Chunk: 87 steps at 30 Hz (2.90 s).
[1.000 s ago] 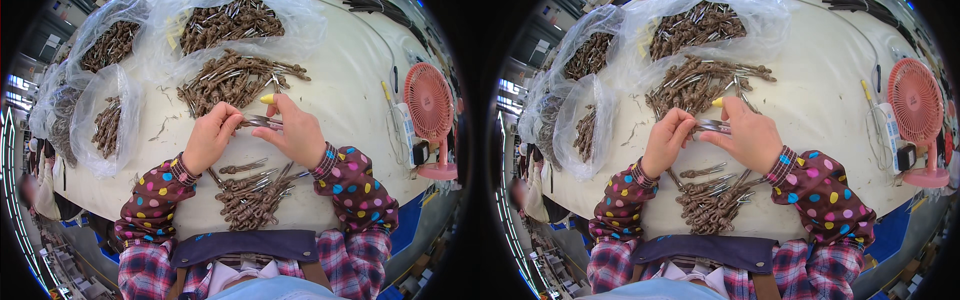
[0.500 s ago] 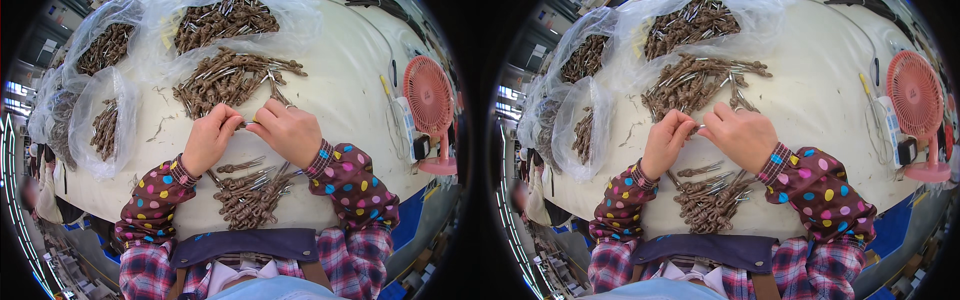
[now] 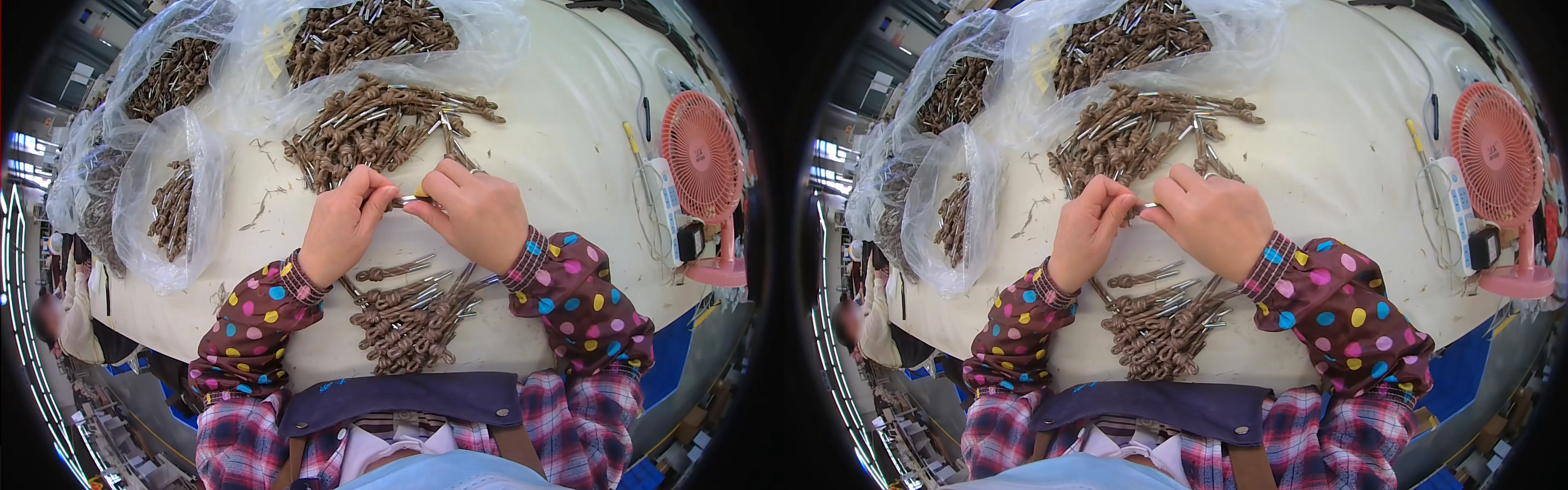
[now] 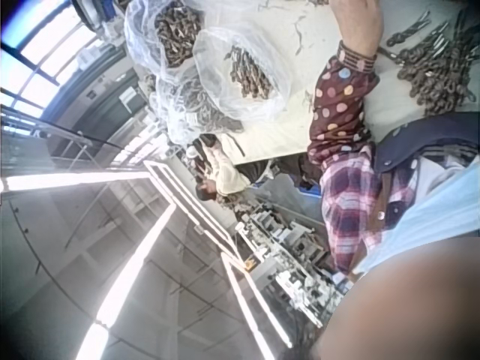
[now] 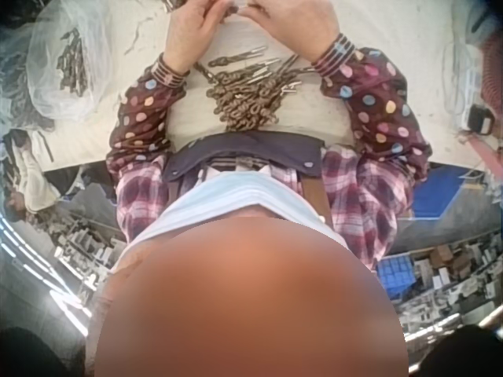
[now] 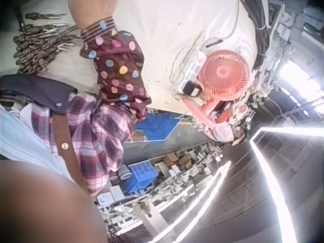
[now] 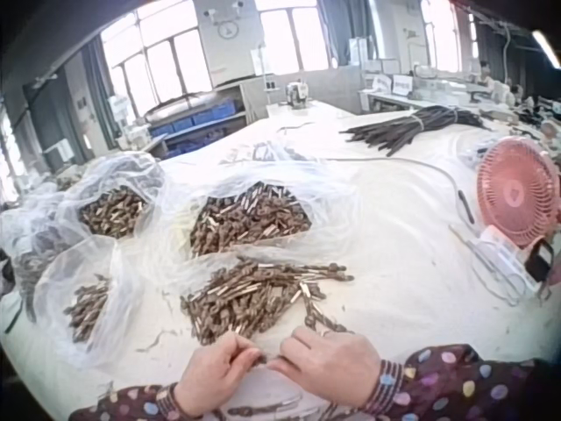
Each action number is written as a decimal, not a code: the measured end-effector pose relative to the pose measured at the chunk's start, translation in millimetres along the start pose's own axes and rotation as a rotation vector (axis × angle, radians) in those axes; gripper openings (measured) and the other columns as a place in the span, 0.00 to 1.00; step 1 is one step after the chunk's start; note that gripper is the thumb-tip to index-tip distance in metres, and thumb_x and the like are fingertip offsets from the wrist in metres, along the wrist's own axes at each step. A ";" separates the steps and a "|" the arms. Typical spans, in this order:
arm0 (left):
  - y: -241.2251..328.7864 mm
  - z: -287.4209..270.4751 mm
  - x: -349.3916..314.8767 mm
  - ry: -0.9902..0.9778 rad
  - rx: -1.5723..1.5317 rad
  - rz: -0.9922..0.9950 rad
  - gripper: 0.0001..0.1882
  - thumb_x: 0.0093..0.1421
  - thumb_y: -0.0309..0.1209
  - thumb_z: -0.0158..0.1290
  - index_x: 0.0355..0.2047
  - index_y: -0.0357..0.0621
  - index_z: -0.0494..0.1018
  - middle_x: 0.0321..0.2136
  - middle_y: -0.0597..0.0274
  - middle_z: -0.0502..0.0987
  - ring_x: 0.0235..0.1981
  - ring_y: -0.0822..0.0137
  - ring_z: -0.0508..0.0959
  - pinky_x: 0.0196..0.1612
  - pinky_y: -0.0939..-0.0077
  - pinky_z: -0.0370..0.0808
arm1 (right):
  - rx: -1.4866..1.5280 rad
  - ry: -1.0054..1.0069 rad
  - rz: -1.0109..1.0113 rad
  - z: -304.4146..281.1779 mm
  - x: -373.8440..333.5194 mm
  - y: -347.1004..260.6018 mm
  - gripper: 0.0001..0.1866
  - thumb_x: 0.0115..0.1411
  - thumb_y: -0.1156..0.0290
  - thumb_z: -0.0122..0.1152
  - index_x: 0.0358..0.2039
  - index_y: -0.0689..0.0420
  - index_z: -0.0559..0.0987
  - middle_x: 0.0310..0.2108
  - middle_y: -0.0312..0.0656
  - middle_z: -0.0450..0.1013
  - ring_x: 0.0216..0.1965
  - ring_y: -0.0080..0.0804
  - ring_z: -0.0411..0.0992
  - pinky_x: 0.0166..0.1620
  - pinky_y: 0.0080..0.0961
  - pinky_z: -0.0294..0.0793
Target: Assembling small metal hardware onto knotted leather pull tabs.
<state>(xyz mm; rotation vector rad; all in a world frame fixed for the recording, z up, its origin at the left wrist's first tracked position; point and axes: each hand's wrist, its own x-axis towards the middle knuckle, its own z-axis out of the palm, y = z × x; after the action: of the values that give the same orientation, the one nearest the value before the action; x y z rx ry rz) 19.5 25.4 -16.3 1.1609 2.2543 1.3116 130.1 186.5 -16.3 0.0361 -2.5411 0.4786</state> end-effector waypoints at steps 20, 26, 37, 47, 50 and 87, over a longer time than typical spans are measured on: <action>-2.4 -0.9 1.7 0.018 -0.072 -0.035 0.07 0.67 0.30 0.46 0.36 0.39 0.67 0.26 0.67 0.78 0.22 0.82 0.69 0.26 0.85 0.69 | 0.297 0.039 0.171 3.9 -3.0 12.0 0.14 0.51 0.61 0.68 0.29 0.56 0.75 0.27 0.37 0.72 0.20 0.29 0.70 0.24 0.23 0.69; -2.1 -6.4 0.4 0.048 -0.133 0.034 0.06 0.65 0.28 0.49 0.39 0.39 0.69 0.30 0.59 0.79 0.28 0.68 0.77 0.35 0.78 0.73 | 0.622 -0.335 0.445 -3.1 -0.1 8.9 0.15 0.51 0.64 0.70 0.32 0.60 0.76 0.24 0.35 0.71 0.21 0.17 0.64 0.26 0.18 0.66; 93.5 -25.1 -44.9 -0.902 -1.166 0.318 0.10 0.63 0.30 0.50 0.42 0.39 0.75 0.40 0.57 0.76 0.43 0.59 0.74 0.49 0.68 0.67 | 0.622 -0.359 0.540 2.8 0.2 9.4 0.14 0.51 0.64 0.68 0.29 0.60 0.77 0.20 0.41 0.72 0.21 0.28 0.69 0.28 0.24 0.69; 88.8 -20.7 -59.2 -0.726 -1.154 0.290 0.04 0.60 0.27 0.53 0.34 0.42 0.76 0.33 0.66 0.77 0.35 0.65 0.76 0.43 0.70 0.67 | 0.665 -0.369 0.521 14.2 -2.5 9.9 0.13 0.52 0.64 0.68 0.29 0.61 0.76 0.18 0.39 0.70 0.19 0.24 0.64 0.25 0.23 0.65; 87.8 -14.9 -60.0 -0.707 -1.197 0.275 0.04 0.61 0.27 0.52 0.33 0.43 0.76 0.32 0.66 0.77 0.35 0.64 0.75 0.43 0.69 0.66 | 0.625 -0.362 0.498 11.1 -1.7 11.8 0.14 0.52 0.64 0.67 0.29 0.61 0.76 0.18 0.39 0.70 0.19 0.24 0.65 0.26 0.23 0.65; -9.6 -19.9 -2.1 0.012 0.380 0.336 0.14 0.49 0.24 0.61 0.39 0.46 0.78 0.35 0.62 0.78 0.38 0.60 0.75 0.43 0.70 0.71 | 0.794 -0.222 0.593 18.6 -7.5 19.6 0.13 0.53 0.64 0.68 0.31 0.61 0.78 0.21 0.38 0.73 0.21 0.19 0.66 0.27 0.20 0.67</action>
<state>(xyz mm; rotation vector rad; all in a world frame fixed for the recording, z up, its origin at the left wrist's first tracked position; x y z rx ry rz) 4.4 9.4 -13.7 1.7271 2.4653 1.0153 124.4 197.9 -41.3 -0.3988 -2.3615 1.7646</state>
